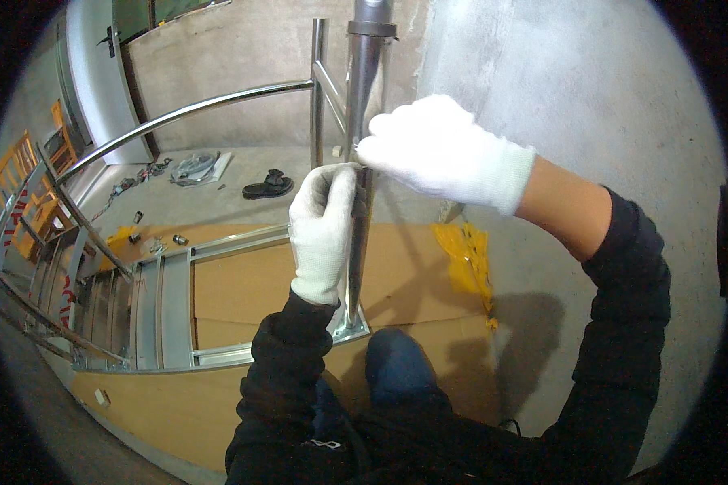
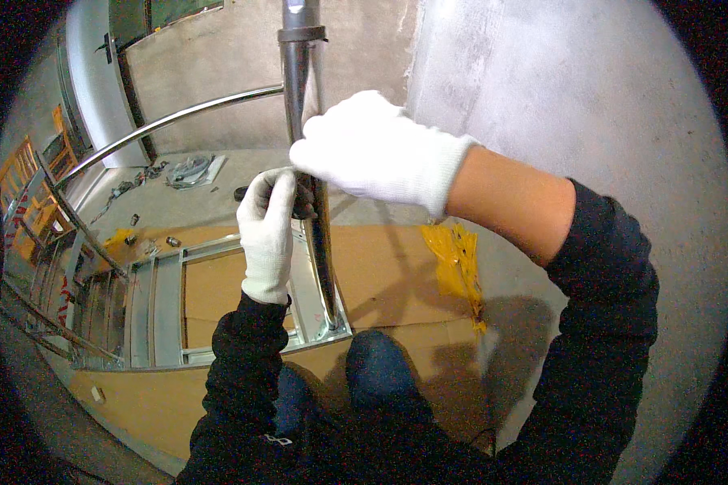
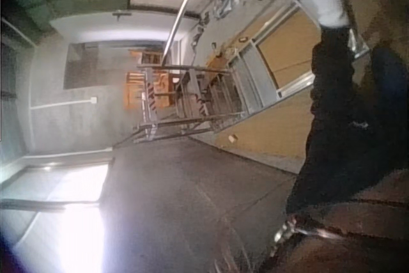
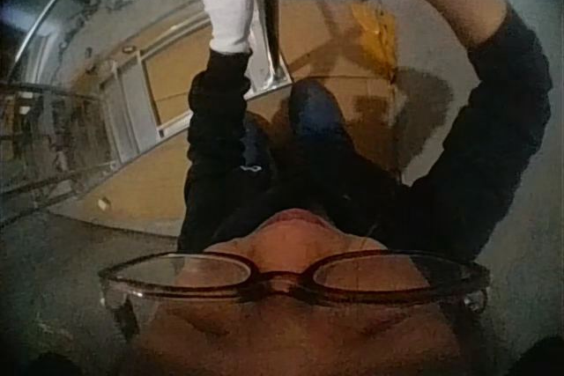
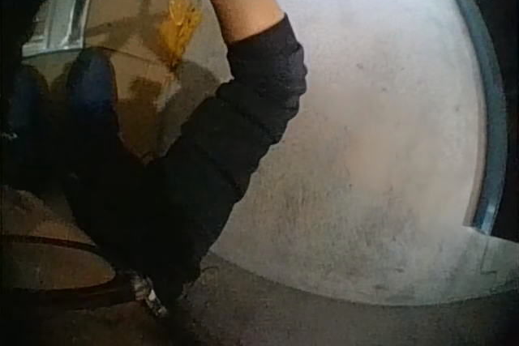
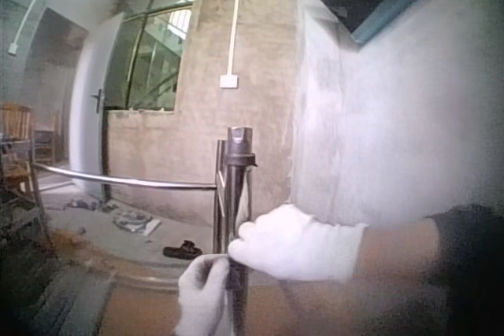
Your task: The person assembles a metal railing by tightening a clamp on a vertical post and attaching a horizontal handrail. They use an Allen key to secure the components and then fit a metal bracket to connect the handrail to the post.
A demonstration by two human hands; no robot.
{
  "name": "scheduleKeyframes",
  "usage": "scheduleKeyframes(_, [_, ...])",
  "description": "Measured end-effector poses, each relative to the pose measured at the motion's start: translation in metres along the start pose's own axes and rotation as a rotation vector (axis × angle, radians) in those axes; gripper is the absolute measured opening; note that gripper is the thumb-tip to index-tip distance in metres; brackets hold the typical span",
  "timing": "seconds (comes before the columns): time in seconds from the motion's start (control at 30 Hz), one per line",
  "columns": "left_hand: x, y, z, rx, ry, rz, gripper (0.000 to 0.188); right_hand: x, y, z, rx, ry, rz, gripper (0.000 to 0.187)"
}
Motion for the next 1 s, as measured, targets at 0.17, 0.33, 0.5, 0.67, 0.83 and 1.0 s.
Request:
scheduleKeyframes(0.17, [0.006, 0.007, 0.003, -0.165, 0.088, -0.019, 0.030, 0.001, -0.025, 0.000, -0.397, 0.455, -0.111, 0.021])
scheduleKeyframes(0.33, [0.000, 0.022, 0.006, -0.135, 0.033, 0.194, 0.055, -0.024, -0.039, 0.011, -0.666, 0.901, -0.240, 0.020])
scheduleKeyframes(0.5, [-0.004, 0.025, 0.007, -0.030, -0.040, 0.348, 0.058, -0.035, -0.038, 0.022, -0.649, 0.830, -0.243, 0.013])
scheduleKeyframes(0.67, [-0.004, 0.024, 0.006, -0.054, 0.000, 0.379, 0.057, -0.037, -0.037, 0.027, -0.583, 0.716, -0.315, 0.012])
scheduleKeyframes(0.83, [-0.004, 0.025, 0.007, -0.073, 0.006, 0.380, 0.057, -0.042, -0.037, 0.028, -0.580, 0.750, -0.335, 0.019])
scheduleKeyframes(1.0, [-0.005, 0.023, 0.006, -0.067, 0.001, 0.387, 0.058, -0.042, -0.035, 0.027, -0.640, 0.776, -0.303, 0.019])
Point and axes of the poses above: each hand's wrist, its own y-axis towards the middle knuckle, its own x-axis out of the back of the hand, z = x × y, the point moved 4 cm from there along y, towards the middle knuckle, and after that the axes turned 4 degrees about x, right-handed, at the moved point
